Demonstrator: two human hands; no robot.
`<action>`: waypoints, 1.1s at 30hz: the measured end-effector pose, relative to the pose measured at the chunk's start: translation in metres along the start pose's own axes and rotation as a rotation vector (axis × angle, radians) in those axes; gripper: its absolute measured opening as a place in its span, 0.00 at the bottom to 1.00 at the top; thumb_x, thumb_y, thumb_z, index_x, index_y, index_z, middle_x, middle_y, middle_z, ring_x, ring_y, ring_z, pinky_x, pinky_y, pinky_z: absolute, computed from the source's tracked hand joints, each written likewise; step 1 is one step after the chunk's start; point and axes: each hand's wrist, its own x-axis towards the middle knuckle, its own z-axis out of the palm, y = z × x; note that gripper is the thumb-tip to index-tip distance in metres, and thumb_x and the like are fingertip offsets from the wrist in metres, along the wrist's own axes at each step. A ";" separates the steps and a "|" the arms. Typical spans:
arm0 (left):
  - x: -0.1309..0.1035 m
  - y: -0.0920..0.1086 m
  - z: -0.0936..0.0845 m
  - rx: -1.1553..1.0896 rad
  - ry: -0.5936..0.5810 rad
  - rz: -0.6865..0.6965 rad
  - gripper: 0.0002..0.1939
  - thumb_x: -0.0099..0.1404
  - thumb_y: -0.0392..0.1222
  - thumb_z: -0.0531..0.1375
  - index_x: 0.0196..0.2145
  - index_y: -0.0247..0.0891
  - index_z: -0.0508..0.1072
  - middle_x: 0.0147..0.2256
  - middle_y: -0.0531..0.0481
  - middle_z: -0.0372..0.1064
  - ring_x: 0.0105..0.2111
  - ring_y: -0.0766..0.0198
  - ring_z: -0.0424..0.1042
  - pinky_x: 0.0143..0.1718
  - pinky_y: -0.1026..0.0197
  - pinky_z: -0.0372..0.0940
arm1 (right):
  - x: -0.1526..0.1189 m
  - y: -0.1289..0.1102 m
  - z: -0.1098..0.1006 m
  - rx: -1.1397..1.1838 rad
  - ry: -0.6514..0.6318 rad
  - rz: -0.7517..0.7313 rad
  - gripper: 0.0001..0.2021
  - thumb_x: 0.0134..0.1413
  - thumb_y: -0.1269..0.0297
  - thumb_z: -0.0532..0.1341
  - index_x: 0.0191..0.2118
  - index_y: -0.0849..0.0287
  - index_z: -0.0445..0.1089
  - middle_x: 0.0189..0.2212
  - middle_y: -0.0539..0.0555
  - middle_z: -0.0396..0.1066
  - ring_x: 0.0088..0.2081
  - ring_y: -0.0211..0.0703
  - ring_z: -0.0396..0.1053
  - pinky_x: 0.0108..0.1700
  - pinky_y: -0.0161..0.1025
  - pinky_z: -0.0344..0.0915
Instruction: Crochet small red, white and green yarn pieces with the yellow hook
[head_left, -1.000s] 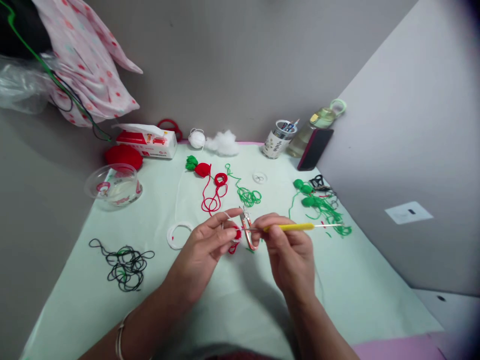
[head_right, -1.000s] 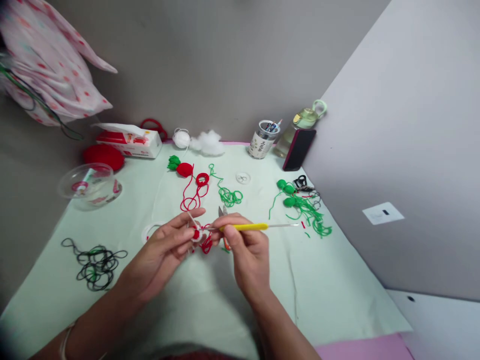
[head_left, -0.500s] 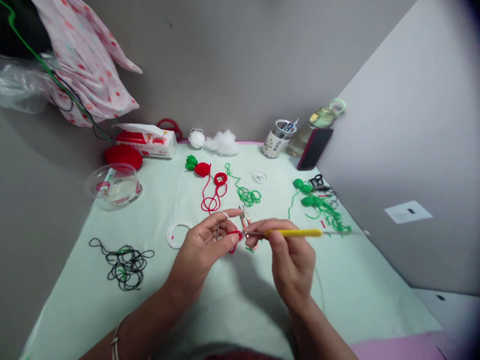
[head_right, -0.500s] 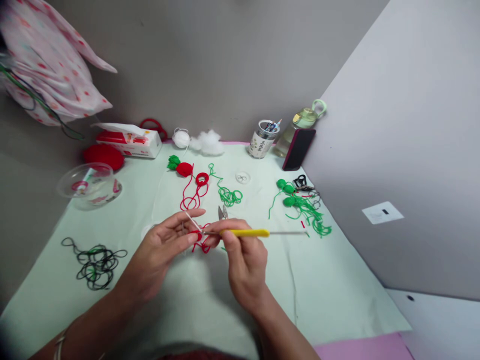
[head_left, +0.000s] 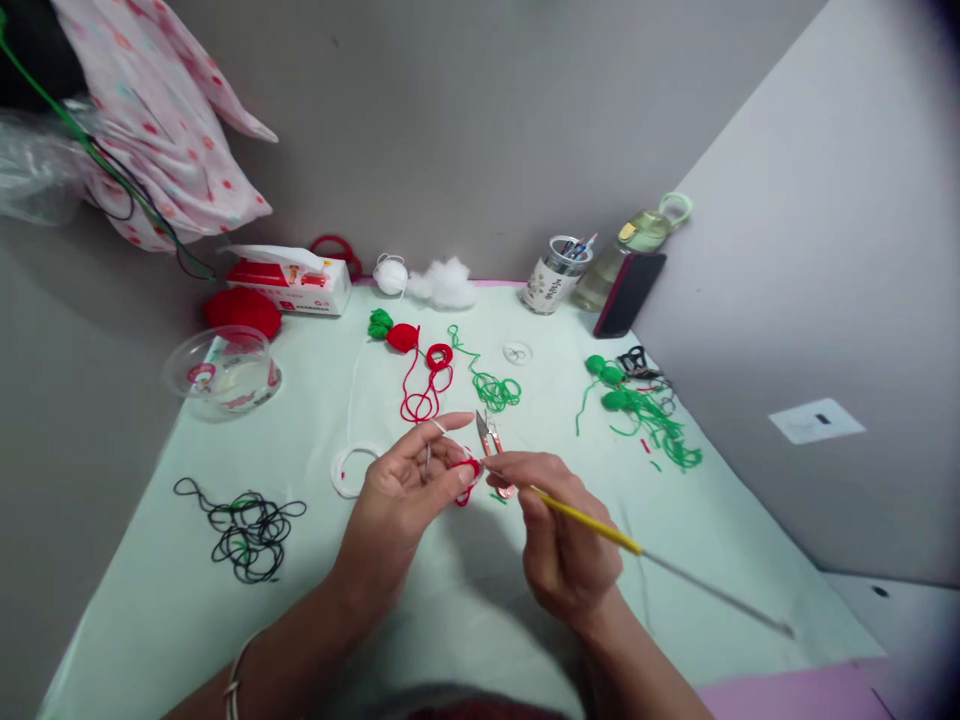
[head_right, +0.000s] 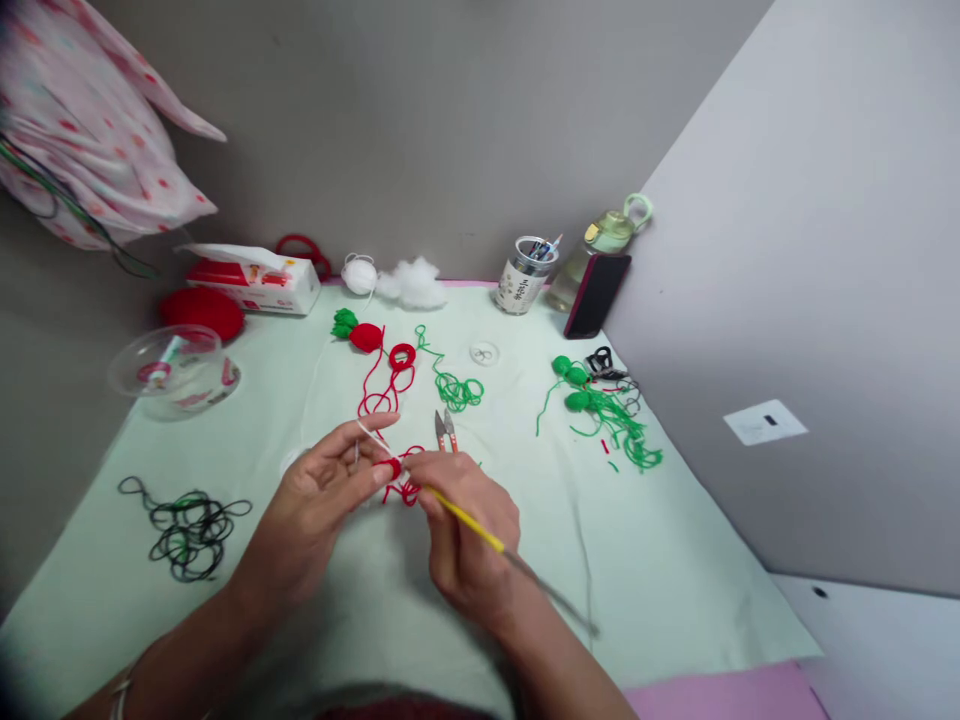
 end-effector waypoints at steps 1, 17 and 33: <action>-0.001 -0.001 0.001 -0.015 -0.004 -0.002 0.18 0.62 0.40 0.74 0.50 0.48 0.84 0.35 0.54 0.71 0.35 0.68 0.69 0.42 0.65 0.66 | -0.001 0.000 0.001 -0.075 -0.012 -0.050 0.14 0.70 0.77 0.55 0.53 0.58 0.74 0.41 0.59 0.81 0.43 0.45 0.81 0.42 0.41 0.79; -0.001 0.001 0.006 -0.082 -0.101 -0.095 0.19 0.63 0.42 0.73 0.52 0.46 0.83 0.33 0.55 0.72 0.29 0.71 0.62 0.30 0.67 0.55 | 0.007 0.000 0.005 0.346 0.123 0.302 0.12 0.71 0.72 0.60 0.46 0.51 0.80 0.39 0.53 0.82 0.41 0.43 0.79 0.41 0.40 0.77; 0.002 0.003 0.004 -0.148 -0.139 -0.127 0.17 0.62 0.41 0.73 0.49 0.46 0.84 0.34 0.53 0.76 0.38 0.63 0.73 0.50 0.58 0.63 | 0.006 0.006 0.003 0.537 0.124 0.487 0.08 0.70 0.63 0.64 0.43 0.50 0.83 0.38 0.53 0.81 0.38 0.42 0.76 0.40 0.40 0.72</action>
